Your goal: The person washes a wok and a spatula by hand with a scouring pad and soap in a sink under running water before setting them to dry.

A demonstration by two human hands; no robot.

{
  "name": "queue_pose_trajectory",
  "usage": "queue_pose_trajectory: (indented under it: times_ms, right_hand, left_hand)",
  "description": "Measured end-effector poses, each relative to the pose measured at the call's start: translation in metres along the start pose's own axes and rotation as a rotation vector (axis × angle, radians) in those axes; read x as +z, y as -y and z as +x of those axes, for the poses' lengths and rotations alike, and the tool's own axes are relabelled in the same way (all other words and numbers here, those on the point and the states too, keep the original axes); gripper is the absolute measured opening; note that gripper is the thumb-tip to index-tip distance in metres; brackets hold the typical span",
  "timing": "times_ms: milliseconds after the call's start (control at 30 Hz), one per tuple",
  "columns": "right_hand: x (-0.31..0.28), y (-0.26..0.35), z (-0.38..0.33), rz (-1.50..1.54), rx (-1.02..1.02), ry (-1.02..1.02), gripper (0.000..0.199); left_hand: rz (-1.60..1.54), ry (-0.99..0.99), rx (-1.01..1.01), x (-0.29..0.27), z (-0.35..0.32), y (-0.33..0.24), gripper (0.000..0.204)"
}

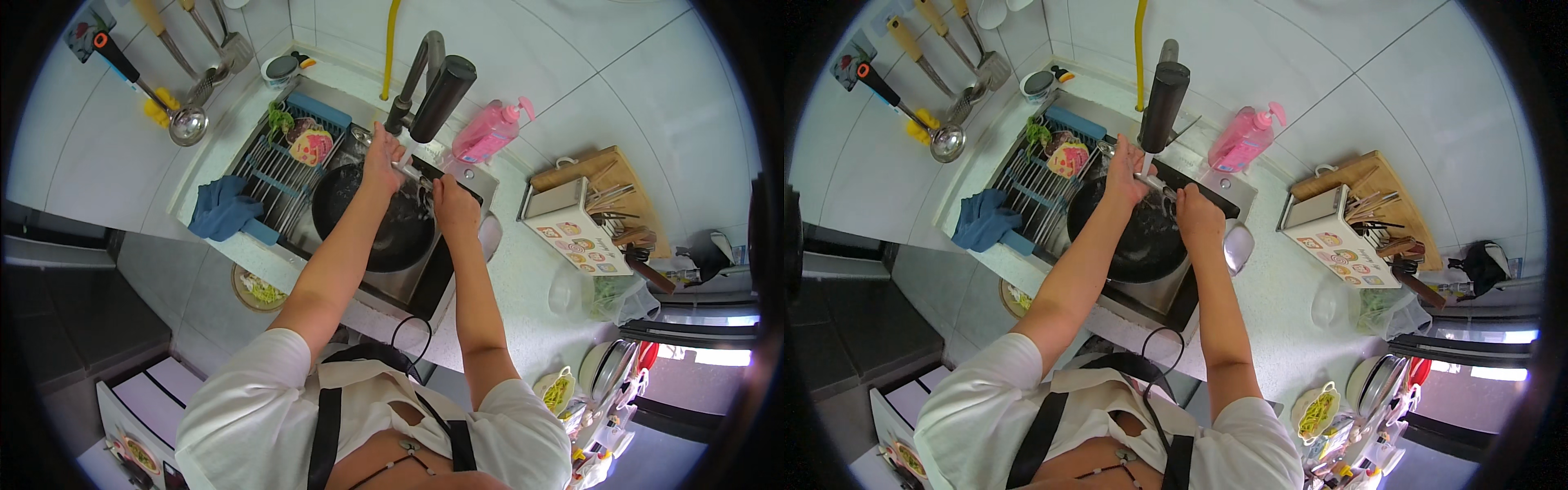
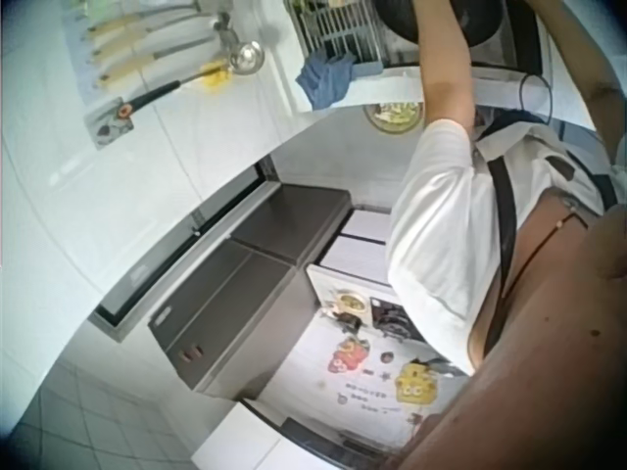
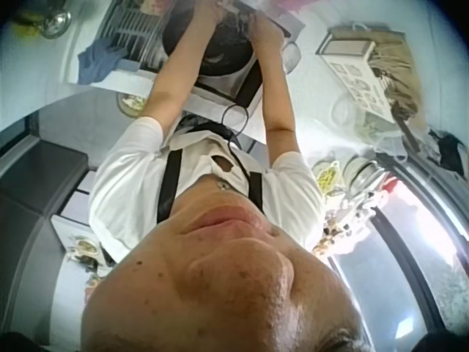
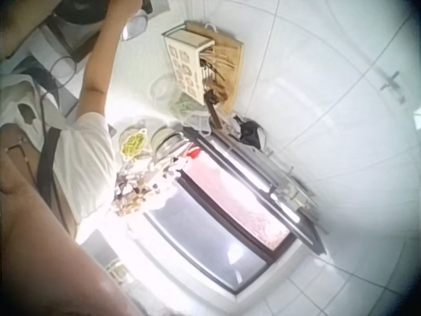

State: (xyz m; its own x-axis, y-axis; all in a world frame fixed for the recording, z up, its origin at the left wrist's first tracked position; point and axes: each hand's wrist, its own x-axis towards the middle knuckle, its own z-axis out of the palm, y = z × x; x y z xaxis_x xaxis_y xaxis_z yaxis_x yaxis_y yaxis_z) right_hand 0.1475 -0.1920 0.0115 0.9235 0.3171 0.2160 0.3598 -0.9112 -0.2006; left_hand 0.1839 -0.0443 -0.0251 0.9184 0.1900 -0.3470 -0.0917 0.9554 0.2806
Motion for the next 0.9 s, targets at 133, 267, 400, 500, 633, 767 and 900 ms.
queue_pose_trajectory:
  times_ms: [133, 267, 400, 500, 633, 767, 900]
  right_hand:
    - [0.025, -0.02, -0.001, 0.24, 0.008, 0.04, 0.027]
    - [0.049, -0.035, 0.006, 0.95, 0.224, 0.544, 0.027]
    - [0.038, -0.029, 0.019, 1.273, 0.406, 1.037, 0.026]
    - [0.034, -0.027, 0.023, 1.289, 0.376, 1.024, 0.027]
    - [0.023, -0.015, 0.022, 1.179, 0.235, 0.803, 0.033]
    - [0.036, -0.005, 0.014, 0.633, -0.019, 0.185, 0.041]
    - [0.052, -0.009, 0.004, 0.737, 0.165, 0.072, 0.044]
  left_hand:
    - [0.09, 0.174, 0.032, -0.004, -0.001, -0.01, 0.043]
    - [0.124, 0.325, 0.015, 0.007, -0.011, -0.017, 0.046]
    - [-0.005, 0.509, -0.1, 0.002, -0.011, -0.032, 0.044]
    - [-0.055, 0.542, -0.05, -0.009, 0.002, -0.033, 0.037]
    - [-0.088, 0.356, 0.09, -0.016, 0.012, -0.027, 0.023]
    - [-0.095, 0.177, 0.211, -0.011, 0.007, -0.016, 0.015]
    - [0.028, 0.235, 0.167, -0.003, -0.006, 0.005, 0.017]
